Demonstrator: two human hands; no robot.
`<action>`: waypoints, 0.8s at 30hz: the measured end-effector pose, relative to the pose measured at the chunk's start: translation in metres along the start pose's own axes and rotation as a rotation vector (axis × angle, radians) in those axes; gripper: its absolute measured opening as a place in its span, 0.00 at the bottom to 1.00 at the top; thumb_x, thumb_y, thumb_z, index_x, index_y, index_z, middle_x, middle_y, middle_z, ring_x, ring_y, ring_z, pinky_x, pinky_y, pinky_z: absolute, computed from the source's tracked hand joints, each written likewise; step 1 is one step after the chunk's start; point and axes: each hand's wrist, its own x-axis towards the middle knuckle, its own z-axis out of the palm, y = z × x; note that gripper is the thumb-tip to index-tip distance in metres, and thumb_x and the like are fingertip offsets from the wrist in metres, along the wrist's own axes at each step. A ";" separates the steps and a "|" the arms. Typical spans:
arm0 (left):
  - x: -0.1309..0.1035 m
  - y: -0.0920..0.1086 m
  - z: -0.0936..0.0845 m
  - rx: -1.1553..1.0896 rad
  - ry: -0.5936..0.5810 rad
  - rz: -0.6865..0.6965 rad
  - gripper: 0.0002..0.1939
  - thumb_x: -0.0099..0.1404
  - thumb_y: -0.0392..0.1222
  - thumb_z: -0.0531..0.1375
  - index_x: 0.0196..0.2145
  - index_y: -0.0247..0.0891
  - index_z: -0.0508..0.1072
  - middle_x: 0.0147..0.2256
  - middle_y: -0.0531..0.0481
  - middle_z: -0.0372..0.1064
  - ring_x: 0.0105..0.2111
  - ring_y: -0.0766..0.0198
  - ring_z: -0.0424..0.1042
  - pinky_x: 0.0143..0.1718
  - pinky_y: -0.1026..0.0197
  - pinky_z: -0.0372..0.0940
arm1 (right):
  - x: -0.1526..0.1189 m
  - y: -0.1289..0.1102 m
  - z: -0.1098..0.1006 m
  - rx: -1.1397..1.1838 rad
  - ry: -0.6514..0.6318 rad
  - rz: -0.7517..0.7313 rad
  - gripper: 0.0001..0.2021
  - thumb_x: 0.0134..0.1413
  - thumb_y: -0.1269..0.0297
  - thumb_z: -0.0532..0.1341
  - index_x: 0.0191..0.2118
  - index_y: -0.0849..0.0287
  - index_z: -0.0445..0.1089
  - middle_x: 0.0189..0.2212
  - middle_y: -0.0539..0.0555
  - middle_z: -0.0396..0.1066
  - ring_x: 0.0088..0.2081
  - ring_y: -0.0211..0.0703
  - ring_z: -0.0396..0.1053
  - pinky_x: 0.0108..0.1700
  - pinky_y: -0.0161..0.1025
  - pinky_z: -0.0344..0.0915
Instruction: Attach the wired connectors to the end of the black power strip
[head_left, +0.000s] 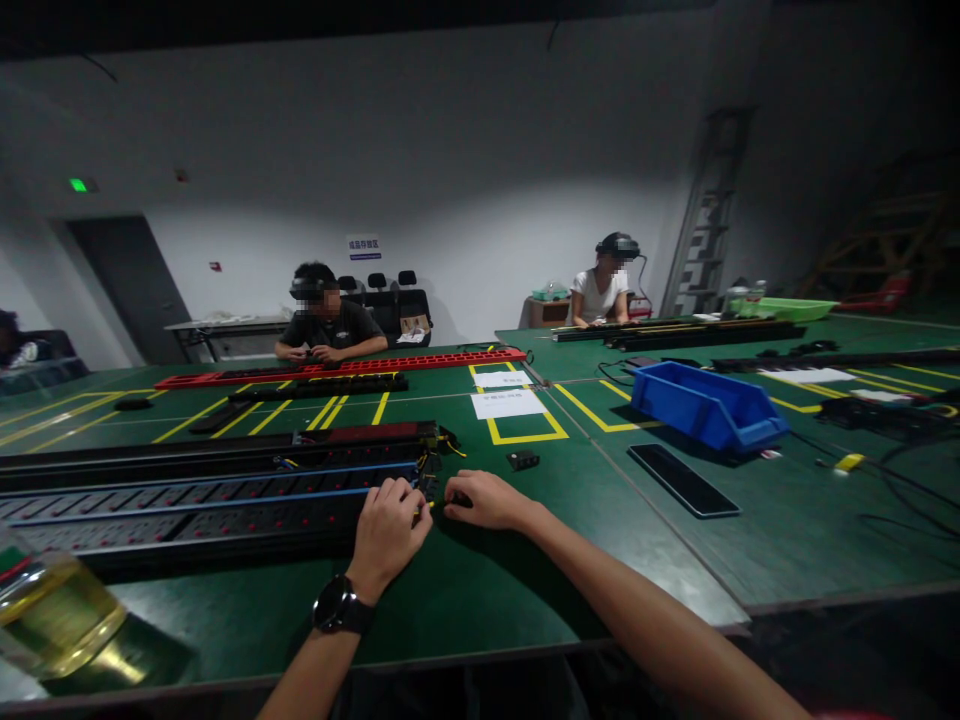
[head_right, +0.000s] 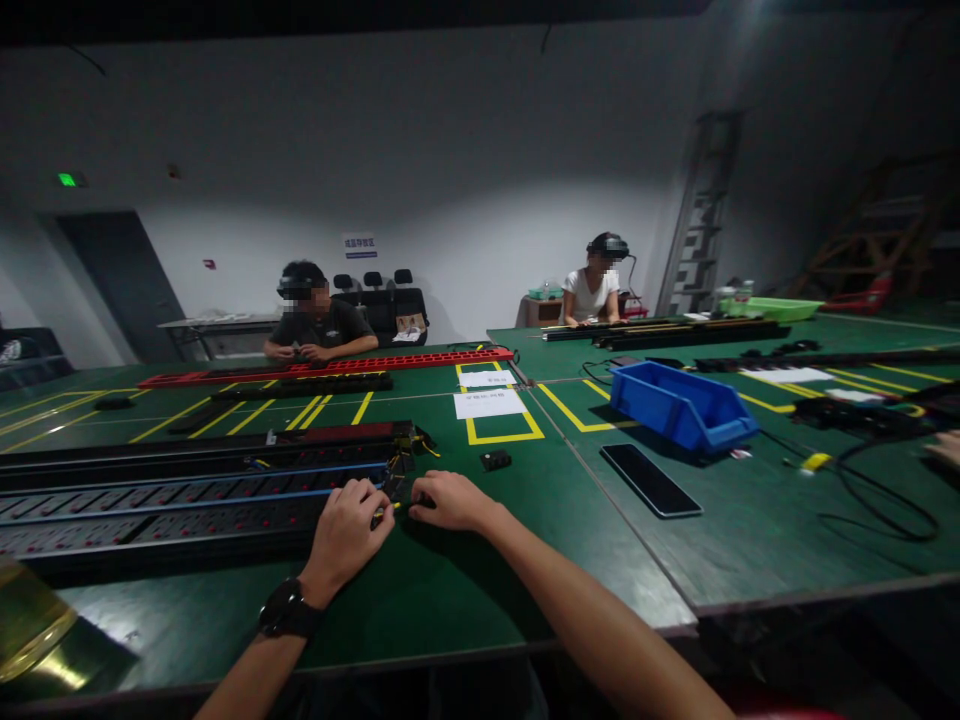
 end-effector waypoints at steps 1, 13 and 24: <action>0.000 0.000 0.000 -0.003 0.007 -0.001 0.08 0.69 0.37 0.58 0.33 0.40 0.75 0.35 0.47 0.72 0.40 0.55 0.68 0.42 0.52 0.59 | -0.001 0.003 -0.003 -0.023 -0.017 0.026 0.09 0.63 0.57 0.65 0.44 0.56 0.77 0.37 0.53 0.75 0.37 0.42 0.71 0.37 0.34 0.58; 0.001 0.003 -0.002 -0.004 0.015 -0.040 0.08 0.69 0.38 0.58 0.32 0.40 0.75 0.35 0.47 0.71 0.39 0.55 0.68 0.41 0.52 0.59 | -0.011 0.012 -0.023 -0.143 0.102 0.230 0.18 0.63 0.63 0.60 0.57 0.55 0.71 0.46 0.57 0.75 0.42 0.46 0.74 0.44 0.37 0.64; 0.001 0.002 0.000 -0.005 0.002 -0.055 0.10 0.69 0.39 0.57 0.32 0.40 0.75 0.35 0.46 0.73 0.40 0.54 0.69 0.43 0.51 0.59 | 0.026 -0.021 0.001 -0.175 0.107 -0.047 0.24 0.63 0.67 0.59 0.64 0.57 0.66 0.50 0.59 0.71 0.50 0.48 0.70 0.51 0.40 0.67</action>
